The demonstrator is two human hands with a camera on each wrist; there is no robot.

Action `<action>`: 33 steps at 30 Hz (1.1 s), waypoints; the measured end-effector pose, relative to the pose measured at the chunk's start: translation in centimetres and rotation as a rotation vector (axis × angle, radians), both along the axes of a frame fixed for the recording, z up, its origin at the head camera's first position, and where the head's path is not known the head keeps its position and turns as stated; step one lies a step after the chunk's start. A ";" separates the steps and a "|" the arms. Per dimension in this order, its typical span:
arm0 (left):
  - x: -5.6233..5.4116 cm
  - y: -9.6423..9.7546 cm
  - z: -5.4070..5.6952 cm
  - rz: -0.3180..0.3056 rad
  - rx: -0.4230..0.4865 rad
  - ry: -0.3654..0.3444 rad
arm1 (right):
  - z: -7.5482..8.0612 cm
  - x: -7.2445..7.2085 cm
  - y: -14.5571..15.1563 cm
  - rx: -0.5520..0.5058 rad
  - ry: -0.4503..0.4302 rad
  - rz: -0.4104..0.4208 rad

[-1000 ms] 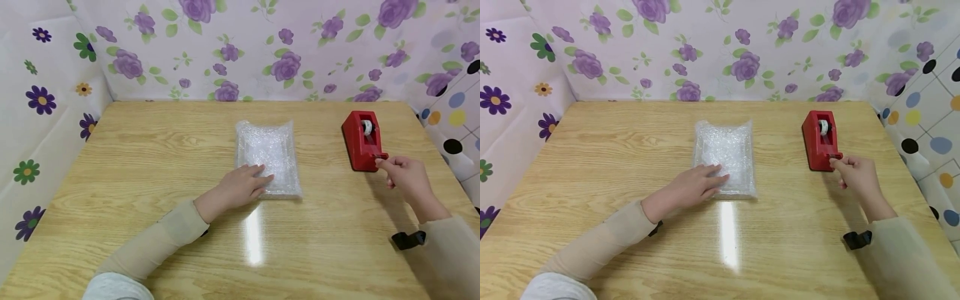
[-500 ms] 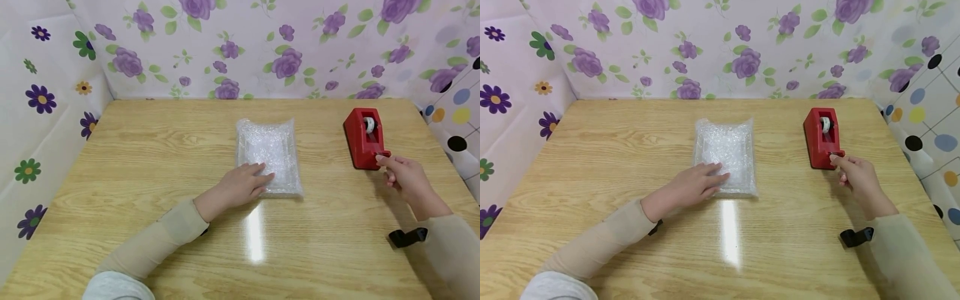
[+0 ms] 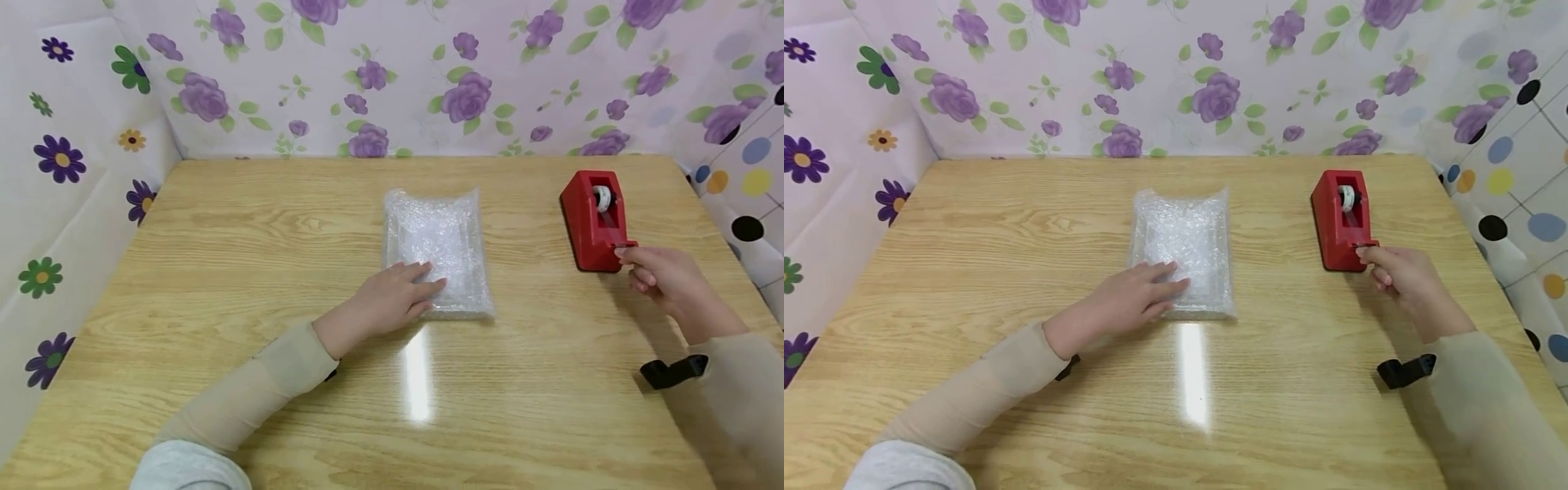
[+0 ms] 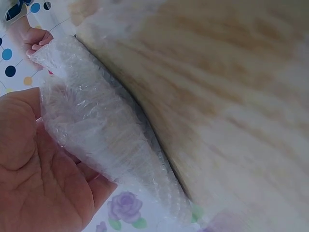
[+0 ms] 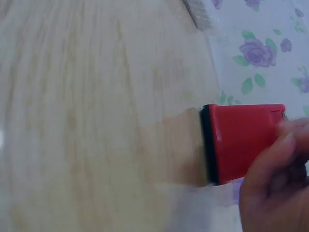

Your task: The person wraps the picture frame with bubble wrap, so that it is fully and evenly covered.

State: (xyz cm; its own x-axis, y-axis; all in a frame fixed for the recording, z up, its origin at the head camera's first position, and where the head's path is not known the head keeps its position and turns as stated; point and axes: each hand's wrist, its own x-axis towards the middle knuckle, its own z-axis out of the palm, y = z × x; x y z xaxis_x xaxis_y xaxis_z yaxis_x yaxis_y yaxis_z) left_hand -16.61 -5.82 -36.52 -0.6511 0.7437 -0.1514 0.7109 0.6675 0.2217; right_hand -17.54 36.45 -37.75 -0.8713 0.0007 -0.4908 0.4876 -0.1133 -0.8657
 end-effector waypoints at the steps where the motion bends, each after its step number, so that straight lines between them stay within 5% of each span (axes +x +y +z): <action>1: 0.0 0.0 0.0 0.000 -0.005 -0.001 | 0.0 0.0 0.1 0.027 -0.021 0.013; 5: 0.1 0.0 0.2 -0.015 -0.010 -0.004 | -0.2 0.2 0.8 0.153 -0.070 0.095; 10: 0.2 0.1 0.4 -0.016 0.006 -0.010 | 0.0 0.8 1.6 0.380 -0.026 0.241; 20: 0.2 -0.1 0.3 -0.014 0.000 0.017 | 0.0 2.7 1.0 0.502 0.266 0.570; 33: 0.0 0.0 0.0 -0.010 0.003 0.015 | 1.2 3.5 -3.0 0.707 0.499 0.625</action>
